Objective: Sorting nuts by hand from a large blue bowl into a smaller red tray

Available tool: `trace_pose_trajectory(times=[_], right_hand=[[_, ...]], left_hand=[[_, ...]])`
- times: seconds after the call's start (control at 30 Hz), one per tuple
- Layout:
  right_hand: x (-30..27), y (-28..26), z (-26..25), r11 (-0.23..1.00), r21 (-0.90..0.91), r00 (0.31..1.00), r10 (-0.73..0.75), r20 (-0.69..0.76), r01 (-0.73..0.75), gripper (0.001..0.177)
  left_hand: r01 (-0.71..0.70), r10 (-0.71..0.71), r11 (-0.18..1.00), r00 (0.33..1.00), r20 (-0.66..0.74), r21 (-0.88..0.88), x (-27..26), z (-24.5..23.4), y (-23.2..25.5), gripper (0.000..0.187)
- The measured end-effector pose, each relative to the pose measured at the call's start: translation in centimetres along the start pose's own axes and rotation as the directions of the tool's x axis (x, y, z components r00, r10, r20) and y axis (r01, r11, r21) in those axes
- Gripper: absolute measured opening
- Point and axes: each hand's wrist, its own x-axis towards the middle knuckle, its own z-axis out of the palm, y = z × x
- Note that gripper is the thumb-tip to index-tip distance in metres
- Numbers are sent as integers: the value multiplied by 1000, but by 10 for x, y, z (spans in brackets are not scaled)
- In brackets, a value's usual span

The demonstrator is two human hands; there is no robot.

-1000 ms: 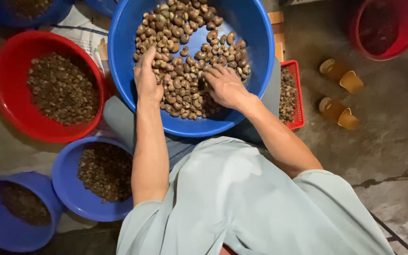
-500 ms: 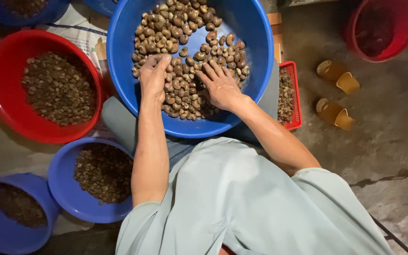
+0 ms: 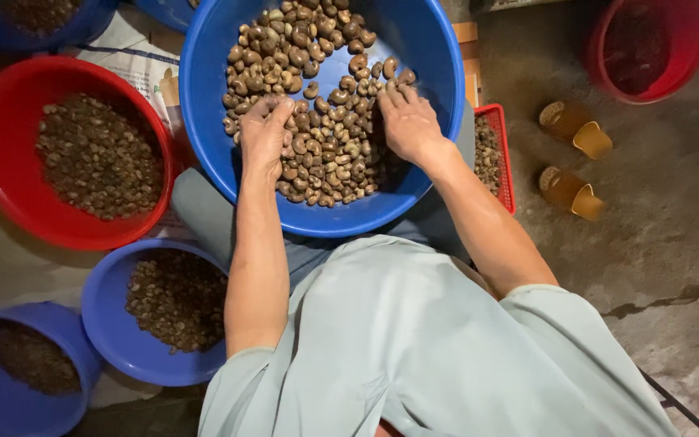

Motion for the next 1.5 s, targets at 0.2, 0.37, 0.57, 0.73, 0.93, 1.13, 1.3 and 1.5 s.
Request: trace_pose_trajectory(times=[0.2, 0.37, 0.57, 0.73, 0.93, 1.13, 1.3, 1.5], right_hand=[[-10, 19, -16, 991, 44, 877, -88, -471, 124, 54], [19, 6, -10, 993, -89, 842, -116, -526, 81, 38], [53, 2, 23, 972, -233, 747, -135, -651, -27, 19], [70, 11, 45, 983, -179, 715, -102, -692, -33, 13], [58, 5, 31, 996, -85, 761, -69, -645, 18, 20], [57, 8, 33, 995, -94, 747, -89, -659, 35, 10], [56, 3, 30, 990, -138, 726, -106, -680, 16, 10], [42, -26, -16, 970, -112, 667, -230, -709, 216, 23]], left_hand=[[13, -15, 999, 999, 46, 36, -10, 5, 14, 10], [-20, 15, 995, 998, 58, 94, -1, 5, -1, 11], [-58, 58, 988, 998, 3, 142, 10, 0, -16, 21], [-33, 32, 991, 999, 12, 131, -5, 8, 1, 17], [-25, 24, 996, 1000, 11, 84, 11, 2, -18, 17], [-6, 6, 995, 1000, 3, 95, 8, 3, -12, 22], [-18, 17, 994, 1000, 5, 104, 4, 4, -10, 23], [-38, 29, 992, 997, 76, 120, -9, 10, 6, 12]])
